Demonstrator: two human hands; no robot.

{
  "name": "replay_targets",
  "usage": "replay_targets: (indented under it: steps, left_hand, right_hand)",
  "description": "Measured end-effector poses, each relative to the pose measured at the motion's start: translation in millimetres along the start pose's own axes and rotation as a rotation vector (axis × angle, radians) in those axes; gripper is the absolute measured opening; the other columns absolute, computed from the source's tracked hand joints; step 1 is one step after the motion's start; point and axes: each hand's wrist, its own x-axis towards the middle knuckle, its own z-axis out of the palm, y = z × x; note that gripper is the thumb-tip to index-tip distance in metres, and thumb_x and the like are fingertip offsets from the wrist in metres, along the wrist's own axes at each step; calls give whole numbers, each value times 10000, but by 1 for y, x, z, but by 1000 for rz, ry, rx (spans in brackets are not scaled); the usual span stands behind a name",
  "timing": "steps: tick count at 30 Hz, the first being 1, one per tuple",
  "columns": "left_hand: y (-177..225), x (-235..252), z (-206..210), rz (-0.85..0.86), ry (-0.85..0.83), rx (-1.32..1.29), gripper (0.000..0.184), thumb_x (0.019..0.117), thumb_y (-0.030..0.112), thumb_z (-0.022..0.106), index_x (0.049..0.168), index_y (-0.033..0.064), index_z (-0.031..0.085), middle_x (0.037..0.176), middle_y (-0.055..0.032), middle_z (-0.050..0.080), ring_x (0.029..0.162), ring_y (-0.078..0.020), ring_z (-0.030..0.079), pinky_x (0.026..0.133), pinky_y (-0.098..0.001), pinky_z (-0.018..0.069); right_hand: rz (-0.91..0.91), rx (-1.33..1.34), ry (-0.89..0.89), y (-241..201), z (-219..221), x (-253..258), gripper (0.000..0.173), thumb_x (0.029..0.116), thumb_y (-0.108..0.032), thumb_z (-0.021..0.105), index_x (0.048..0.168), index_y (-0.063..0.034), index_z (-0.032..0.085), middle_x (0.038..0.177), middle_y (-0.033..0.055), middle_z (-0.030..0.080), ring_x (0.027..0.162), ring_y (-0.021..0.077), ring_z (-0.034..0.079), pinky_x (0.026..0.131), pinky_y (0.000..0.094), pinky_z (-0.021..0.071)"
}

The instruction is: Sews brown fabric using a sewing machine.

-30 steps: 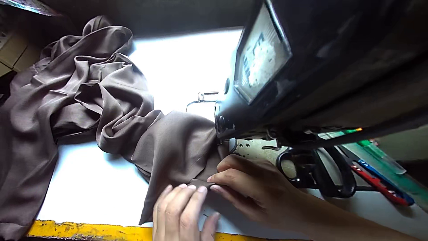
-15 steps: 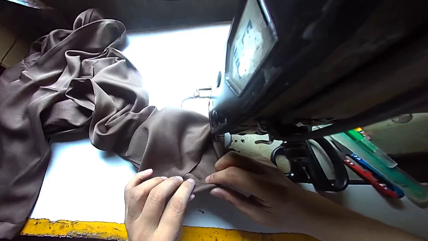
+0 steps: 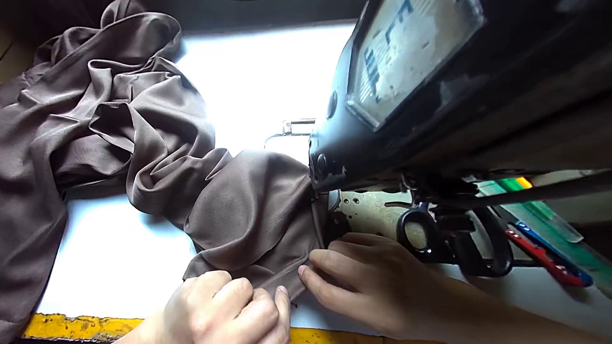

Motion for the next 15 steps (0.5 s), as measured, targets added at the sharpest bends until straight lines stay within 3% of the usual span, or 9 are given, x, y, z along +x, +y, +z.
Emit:
replay_targets:
  steps: [4,9,13,15]
  left_hand:
    - [5,-1,3,2,-14,-2,202,1033,96,509,1089,82,702,769,-40,581,570,-163,379,506,-305,266]
    - [13,-3,3,-44,-4,2,191,1032,111,536,1077,76,718,790,-42,626,571,-162,399,519,-309,290]
    - [15,-1,-1,-109,20,16,244,1031,111,538,1211,82,700,751,-40,599,565,-171,394,523,-312,287]
    - [14,0,-3,-119,32,18,221,1028,128,551,1191,94,697,749,-38,604,562,-169,397,527,-312,287]
  right_hand:
    - [-10,-3,-29,-1,-1,-1,170,1035,-104,491,985,-103,653,858,52,606,669,151,520,552,288,395]
    - [4,6,-5,-1,-4,-2,175,1048,-103,473,1104,-113,639,876,53,618,711,178,557,579,290,436]
    - [-11,21,13,-1,-1,0,177,1049,-119,456,1022,-97,630,842,56,599,666,157,524,555,289,399]
    - [-16,22,22,0,0,1,183,1047,-117,465,1016,-84,642,843,60,605,674,159,534,562,290,408]
